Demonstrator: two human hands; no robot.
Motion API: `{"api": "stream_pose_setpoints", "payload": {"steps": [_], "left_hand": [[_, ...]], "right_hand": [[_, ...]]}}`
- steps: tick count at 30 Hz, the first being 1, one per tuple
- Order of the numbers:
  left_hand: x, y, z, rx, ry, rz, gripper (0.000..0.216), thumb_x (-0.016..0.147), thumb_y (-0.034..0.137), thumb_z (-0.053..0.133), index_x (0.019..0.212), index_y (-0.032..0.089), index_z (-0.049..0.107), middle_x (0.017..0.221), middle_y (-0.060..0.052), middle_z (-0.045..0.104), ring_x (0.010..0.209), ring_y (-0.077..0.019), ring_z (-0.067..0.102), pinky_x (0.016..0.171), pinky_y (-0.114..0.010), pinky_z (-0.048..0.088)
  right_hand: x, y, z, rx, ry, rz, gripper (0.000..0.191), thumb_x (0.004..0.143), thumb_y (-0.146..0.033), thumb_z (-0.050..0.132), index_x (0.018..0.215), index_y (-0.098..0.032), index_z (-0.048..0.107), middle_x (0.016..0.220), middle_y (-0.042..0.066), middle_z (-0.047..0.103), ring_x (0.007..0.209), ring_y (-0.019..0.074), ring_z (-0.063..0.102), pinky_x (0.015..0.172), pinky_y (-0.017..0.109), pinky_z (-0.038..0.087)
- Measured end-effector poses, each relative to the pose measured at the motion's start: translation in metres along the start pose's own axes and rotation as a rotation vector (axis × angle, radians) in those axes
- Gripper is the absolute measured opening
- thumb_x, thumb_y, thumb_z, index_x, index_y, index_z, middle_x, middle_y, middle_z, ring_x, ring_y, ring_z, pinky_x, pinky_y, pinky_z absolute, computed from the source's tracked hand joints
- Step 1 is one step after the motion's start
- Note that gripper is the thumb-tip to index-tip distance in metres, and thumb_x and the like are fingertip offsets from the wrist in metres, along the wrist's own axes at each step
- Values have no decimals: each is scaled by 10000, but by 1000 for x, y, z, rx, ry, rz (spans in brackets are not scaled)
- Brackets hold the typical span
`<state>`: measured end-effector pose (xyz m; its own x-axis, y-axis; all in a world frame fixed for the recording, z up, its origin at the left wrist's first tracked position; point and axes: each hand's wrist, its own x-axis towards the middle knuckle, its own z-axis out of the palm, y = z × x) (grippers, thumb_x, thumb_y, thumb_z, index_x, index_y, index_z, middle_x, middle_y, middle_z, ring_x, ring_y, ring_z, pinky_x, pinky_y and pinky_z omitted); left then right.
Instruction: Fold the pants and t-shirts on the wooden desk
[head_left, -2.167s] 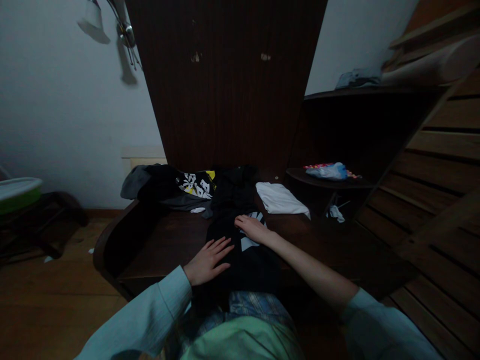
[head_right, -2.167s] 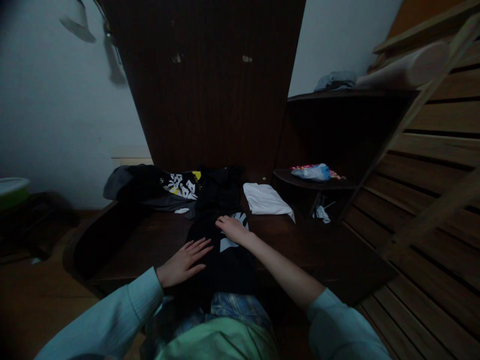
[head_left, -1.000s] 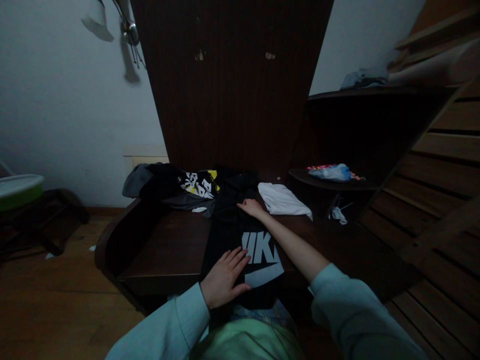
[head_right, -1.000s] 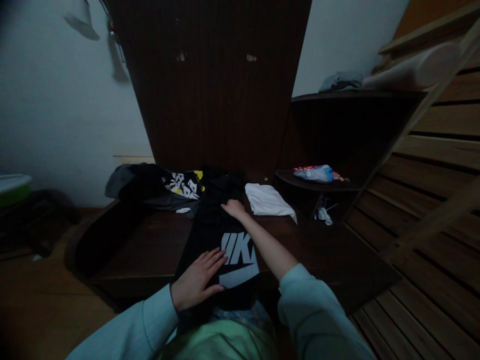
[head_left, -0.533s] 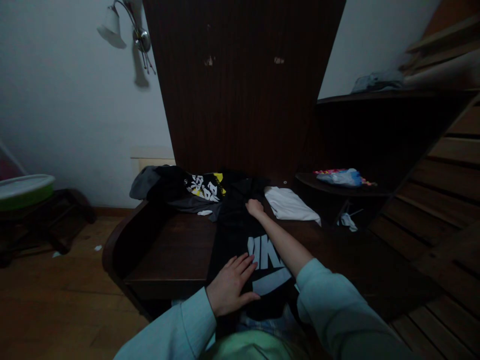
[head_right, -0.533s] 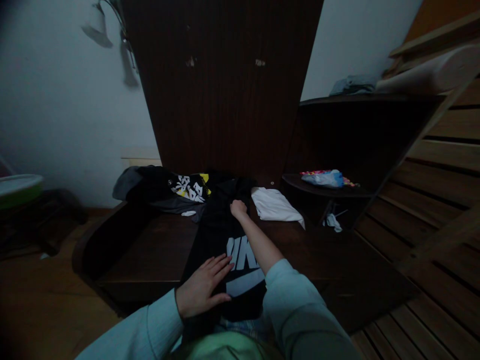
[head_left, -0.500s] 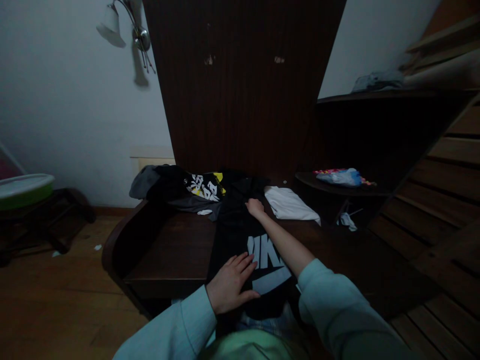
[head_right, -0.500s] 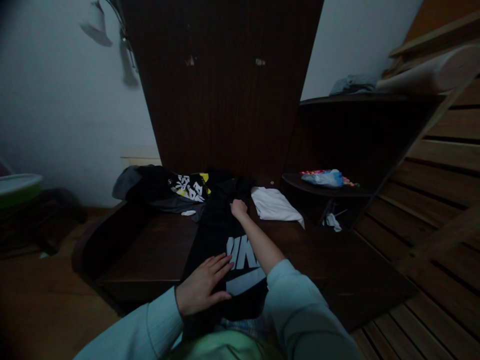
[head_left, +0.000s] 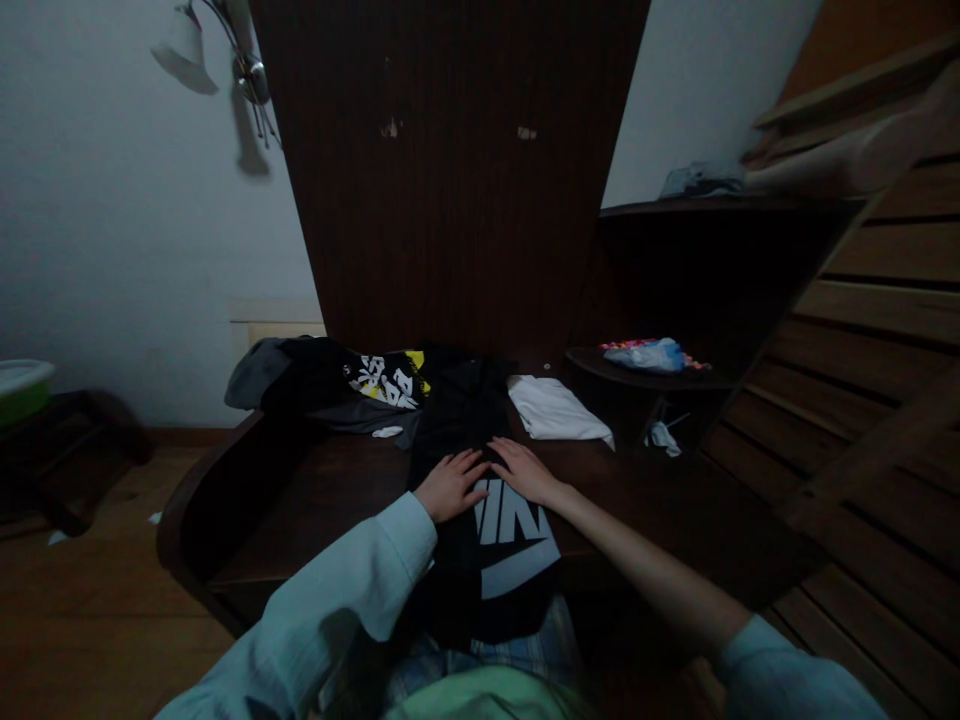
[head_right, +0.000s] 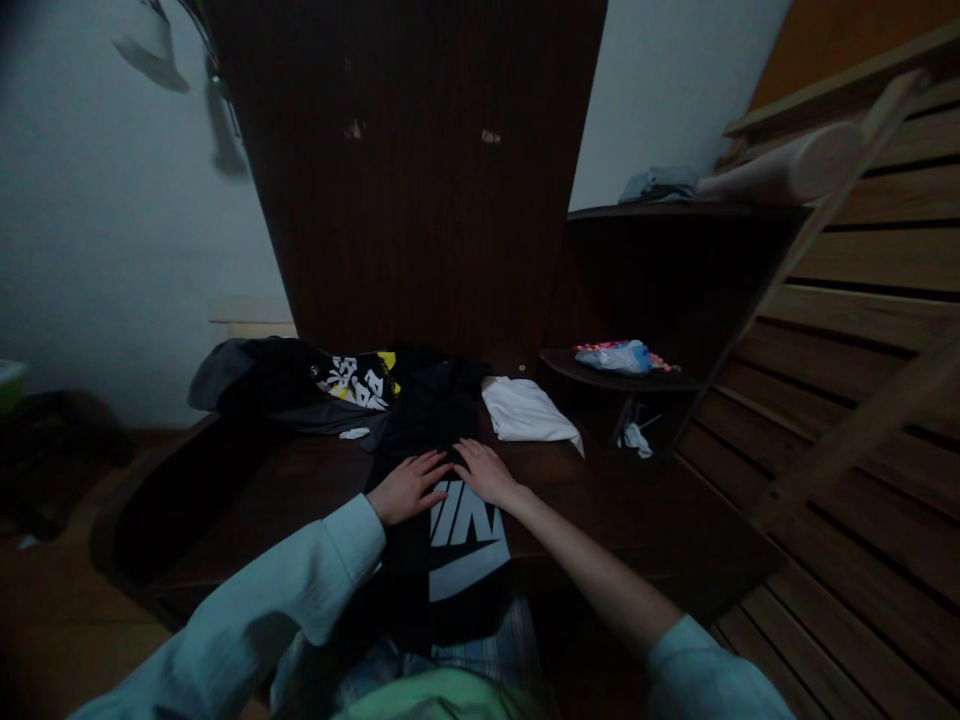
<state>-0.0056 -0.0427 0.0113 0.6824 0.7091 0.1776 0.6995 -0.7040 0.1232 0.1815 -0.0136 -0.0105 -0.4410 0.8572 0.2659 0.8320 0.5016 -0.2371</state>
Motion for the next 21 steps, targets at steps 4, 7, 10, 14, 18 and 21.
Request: {"api": "stream_pose_setpoints", "payload": {"steps": [4, 7, 10, 14, 18, 21], "left_hand": [[0, -12, 15, -25, -61, -47, 502, 863, 441, 305, 1293, 184, 329, 1388, -96, 297, 1280, -222, 231, 1002, -463, 236], [-3, -12, 15, -45, -74, -62, 510, 861, 457, 288, 1303, 203, 312, 1400, -78, 275, 1290, -209, 203, 1016, -460, 211], [-7, -5, 12, -47, -82, -69, 524, 857, 464, 286, 1309, 200, 303, 1403, -80, 268, 1292, -212, 198, 1021, -460, 204], [-21, 16, 12, -33, -78, -56, 550, 852, 474, 289, 1312, 173, 301, 1399, -104, 270, 1287, -229, 207, 1018, -458, 211], [-34, 40, 14, -46, -56, -43, 561, 845, 493, 291, 1313, 184, 296, 1401, -100, 267, 1288, -235, 202, 1017, -464, 211], [-38, 49, 15, -66, -38, -35, 555, 848, 494, 287, 1309, 185, 302, 1401, -96, 268, 1295, -229, 184, 1020, -465, 204]], "right_hand": [[-14, 28, -5, -33, -100, 79, 506, 858, -450, 307, 1289, -189, 358, 1383, 98, 305, 1281, 215, 236, 1024, 434, 204], [-15, 37, -9, -48, -145, 126, 539, 862, -470, 267, 1317, -183, 314, 1396, 100, 274, 1292, 212, 202, 1036, 434, 169], [-18, 38, -9, -47, -128, 106, 533, 860, -460, 283, 1302, -170, 345, 1384, 114, 297, 1286, 227, 220, 1032, 434, 191], [-27, 39, -9, 38, -1, -49, 438, 833, -446, 376, 1174, -201, 500, 1325, 102, 394, 1233, 220, 330, 1008, 389, 275], [-16, 26, -18, 220, 127, -77, 284, 827, -331, 424, 1031, -209, 579, 1153, 77, 548, 1084, 188, 489, 945, 366, 362], [16, 5, -21, 390, 144, -34, 268, 806, -243, 451, 1044, -213, 571, 1032, 42, 617, 962, 160, 560, 869, 324, 418]]}}
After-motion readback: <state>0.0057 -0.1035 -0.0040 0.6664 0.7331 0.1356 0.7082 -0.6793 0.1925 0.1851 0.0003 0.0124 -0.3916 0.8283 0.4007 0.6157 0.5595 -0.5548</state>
